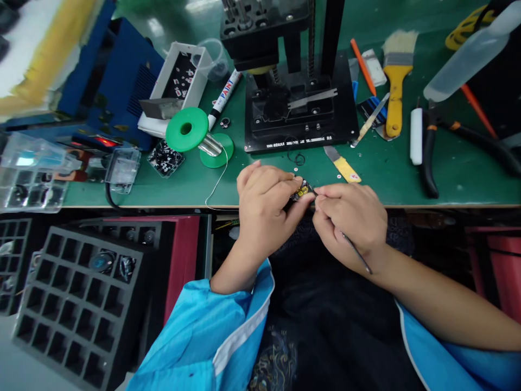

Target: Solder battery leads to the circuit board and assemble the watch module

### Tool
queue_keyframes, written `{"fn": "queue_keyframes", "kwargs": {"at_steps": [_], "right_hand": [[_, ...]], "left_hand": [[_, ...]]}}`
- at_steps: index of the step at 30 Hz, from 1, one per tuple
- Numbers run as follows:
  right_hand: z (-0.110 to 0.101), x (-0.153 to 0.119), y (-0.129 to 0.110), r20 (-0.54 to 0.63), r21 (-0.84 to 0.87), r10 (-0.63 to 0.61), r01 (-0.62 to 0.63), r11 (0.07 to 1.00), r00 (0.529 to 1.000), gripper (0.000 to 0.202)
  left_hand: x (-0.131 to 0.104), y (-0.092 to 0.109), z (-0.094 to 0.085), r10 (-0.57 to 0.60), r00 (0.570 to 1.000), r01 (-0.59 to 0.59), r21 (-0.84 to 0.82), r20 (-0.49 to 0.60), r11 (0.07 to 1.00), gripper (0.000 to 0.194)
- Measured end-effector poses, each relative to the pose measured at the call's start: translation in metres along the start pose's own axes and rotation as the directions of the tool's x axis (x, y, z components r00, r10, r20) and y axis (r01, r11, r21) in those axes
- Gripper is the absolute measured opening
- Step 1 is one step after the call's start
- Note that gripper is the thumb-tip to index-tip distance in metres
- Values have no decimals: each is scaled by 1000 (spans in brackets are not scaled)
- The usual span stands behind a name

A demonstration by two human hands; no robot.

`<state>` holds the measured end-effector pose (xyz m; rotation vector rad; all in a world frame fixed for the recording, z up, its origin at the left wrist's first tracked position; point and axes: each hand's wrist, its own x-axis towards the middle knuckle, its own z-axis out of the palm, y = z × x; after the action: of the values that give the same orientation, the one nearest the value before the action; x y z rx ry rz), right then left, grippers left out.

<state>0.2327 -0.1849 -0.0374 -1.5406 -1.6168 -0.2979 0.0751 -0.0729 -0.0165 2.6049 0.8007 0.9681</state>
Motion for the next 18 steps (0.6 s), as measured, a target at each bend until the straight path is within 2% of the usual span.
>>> {"fn": "queue_keyframes", "kwargs": {"at_steps": [4,8,11,15,18], "right_hand": [[3,-1,1,15,-25,-12,12,1000,1000,17],[5,1,2,-58,-40,-23,20,999,998,18],[0,3,4,-69,46,3,0,999,998,18],[-12,8,5,14,236,55,-57,970,998,19],[-16,10,6,34,265,67,-73,961,997,20]], "left_hand": [[0,1,0,-15,1000,15,2,11,1000,13],[0,1,0,-6,1000,6,30,2,1000,14],[0,1,1,25,999,-25,23,-28,999,13],[-1,0,2,37,998,-37,15,-43,999,15],[-1,-2,4,44,998,-44,10,-52,999,17]]}}
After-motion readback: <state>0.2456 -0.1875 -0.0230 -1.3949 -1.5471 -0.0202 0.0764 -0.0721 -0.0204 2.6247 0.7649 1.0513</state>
